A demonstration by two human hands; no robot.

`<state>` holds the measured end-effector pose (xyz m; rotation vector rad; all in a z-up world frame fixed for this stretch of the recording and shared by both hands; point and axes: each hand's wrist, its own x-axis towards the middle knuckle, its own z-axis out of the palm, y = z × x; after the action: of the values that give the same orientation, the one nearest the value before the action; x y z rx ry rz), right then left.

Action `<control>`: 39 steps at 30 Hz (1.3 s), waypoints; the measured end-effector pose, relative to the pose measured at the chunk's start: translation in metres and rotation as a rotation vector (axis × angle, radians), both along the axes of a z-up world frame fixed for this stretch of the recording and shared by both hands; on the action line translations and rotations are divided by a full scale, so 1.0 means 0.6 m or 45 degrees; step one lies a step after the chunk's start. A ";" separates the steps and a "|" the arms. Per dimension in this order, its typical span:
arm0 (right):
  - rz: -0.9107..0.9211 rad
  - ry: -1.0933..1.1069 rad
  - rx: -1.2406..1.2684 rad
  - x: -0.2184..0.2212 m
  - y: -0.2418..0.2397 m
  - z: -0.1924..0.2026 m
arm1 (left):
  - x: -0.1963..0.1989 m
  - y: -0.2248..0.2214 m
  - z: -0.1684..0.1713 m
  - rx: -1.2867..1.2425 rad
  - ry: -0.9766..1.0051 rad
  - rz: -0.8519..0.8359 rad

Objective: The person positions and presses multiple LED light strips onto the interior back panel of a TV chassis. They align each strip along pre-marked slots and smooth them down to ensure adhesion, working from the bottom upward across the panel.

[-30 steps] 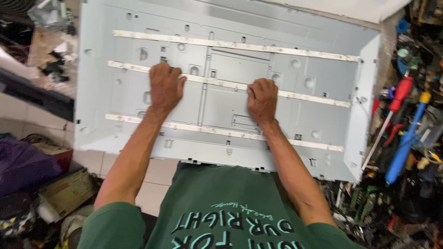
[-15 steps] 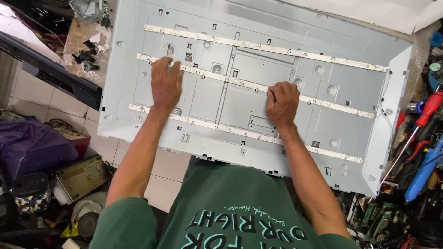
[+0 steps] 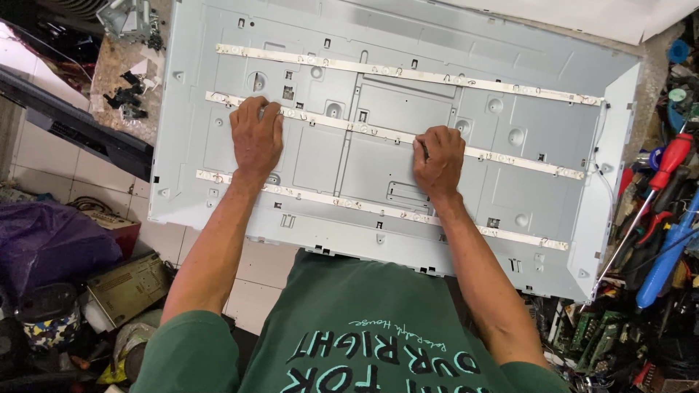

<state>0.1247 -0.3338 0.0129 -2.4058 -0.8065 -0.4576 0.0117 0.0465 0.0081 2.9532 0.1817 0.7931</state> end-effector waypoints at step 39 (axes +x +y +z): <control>-0.268 -0.083 -0.039 0.002 -0.333 0.007 | 0.103 -0.455 -0.012 -0.355 -0.068 -0.621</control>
<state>0.1261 -0.5337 0.0169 -2.5279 -0.5932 -0.6121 0.0736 -0.2262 0.0009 2.5457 -0.3849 0.7039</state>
